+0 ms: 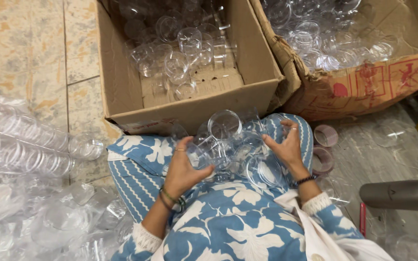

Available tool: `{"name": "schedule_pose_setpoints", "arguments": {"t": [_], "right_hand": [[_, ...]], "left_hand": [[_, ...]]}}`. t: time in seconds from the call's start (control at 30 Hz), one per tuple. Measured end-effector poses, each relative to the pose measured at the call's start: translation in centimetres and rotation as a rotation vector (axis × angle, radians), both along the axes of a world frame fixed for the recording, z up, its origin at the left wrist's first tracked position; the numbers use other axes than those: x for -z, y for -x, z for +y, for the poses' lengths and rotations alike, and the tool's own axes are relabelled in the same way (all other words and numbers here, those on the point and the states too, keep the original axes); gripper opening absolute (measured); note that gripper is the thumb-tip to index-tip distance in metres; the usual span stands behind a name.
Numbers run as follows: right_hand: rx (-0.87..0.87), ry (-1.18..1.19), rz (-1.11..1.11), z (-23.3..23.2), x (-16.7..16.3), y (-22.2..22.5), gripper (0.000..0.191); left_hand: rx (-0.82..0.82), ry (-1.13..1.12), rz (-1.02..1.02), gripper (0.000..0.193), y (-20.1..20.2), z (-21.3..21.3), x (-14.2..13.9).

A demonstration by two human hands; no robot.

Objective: The person sits on the floor and stacks clear plastic cups, fitting cups together into tall stacks and placing the finished stacks into an open cardboard box. They repeatedly reach for loose cups from the pile beside them and press each stack down to compact it before setting it in the box.

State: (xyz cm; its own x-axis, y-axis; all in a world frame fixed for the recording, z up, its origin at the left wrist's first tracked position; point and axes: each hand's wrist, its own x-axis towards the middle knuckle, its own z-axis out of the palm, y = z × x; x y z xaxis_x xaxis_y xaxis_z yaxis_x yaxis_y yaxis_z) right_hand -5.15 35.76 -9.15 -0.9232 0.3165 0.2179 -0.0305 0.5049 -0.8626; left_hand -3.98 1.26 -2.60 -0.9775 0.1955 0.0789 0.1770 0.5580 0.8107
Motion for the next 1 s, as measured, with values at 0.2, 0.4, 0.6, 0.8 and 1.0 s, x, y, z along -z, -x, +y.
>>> {"name": "schedule_pose_setpoints", "arguments": {"t": [0.2,0.4,0.6,0.8,1.0], "right_hand": [[-0.735,0.711,0.075,-7.8,-4.0,-2.9,0.086],[-0.873,0.440,0.151,-11.7,-10.2,-3.6,0.088],[-0.935,0.194,0.099,-12.3,-13.0,-3.8,0.096],[-0.937,0.219,0.045,-12.4,-12.9,-4.1,0.100],[-0.921,0.307,0.042,-12.5,-11.3,-4.5,0.109]], "left_hand": [[0.229,-1.490,-0.709,0.093,-0.3,-2.2,-1.7],[0.276,-1.397,-0.610,0.106,-2.4,-0.4,-2.0],[0.240,-1.250,-0.522,0.112,-2.6,-1.2,-2.3],[0.221,-1.028,-0.440,0.114,-3.1,-1.5,-2.8],[0.226,-1.002,-0.476,0.104,-3.6,-1.6,-3.9]]}}
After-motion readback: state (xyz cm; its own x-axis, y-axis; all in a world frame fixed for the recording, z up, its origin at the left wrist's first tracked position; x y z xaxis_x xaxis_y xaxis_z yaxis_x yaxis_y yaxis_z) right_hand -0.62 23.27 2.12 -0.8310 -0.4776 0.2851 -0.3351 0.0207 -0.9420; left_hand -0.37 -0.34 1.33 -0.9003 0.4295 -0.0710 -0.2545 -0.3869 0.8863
